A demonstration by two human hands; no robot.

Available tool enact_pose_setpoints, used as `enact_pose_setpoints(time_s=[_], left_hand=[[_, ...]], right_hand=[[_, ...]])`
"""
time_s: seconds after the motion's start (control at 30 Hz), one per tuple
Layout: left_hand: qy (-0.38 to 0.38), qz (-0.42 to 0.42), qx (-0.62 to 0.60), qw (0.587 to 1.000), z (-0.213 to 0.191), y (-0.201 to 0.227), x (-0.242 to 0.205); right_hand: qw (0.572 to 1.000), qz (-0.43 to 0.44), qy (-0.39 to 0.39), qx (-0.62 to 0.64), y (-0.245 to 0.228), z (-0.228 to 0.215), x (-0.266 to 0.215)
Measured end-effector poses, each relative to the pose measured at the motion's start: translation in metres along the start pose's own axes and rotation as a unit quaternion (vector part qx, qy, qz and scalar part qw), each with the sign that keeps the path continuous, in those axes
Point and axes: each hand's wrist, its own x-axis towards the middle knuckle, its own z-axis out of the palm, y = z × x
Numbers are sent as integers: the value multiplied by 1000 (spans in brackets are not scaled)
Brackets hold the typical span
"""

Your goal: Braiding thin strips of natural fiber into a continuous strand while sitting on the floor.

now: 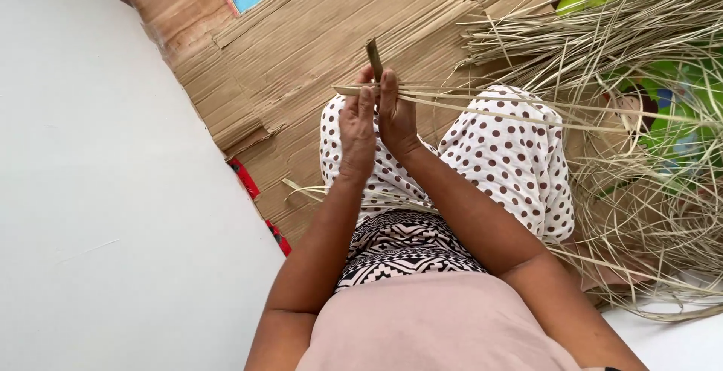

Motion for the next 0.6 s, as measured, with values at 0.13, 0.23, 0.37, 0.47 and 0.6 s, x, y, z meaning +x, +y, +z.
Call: enact_pose_setpoints(time_s=[0.13, 0.23, 0.37, 0.47, 0.6], left_hand=[[39, -23, -7, 999, 9, -17, -4], [76, -34, -15, 996, 9, -21, 3], [116, -56, -33, 991, 9, -24, 5], [144, -65, -42, 986, 11, -27, 7], [191, -90, -55, 976, 13, -33, 14]], right_hand=[[997, -59, -3, -46, -5, 3, -7], [994, -48, -7, -95, -3, 4, -7], [995, -30, 14, -99, 13, 2, -16], [996, -21, 24, -80, 9, -3, -17], [996, -33, 23, -78, 3, -5, -20]])
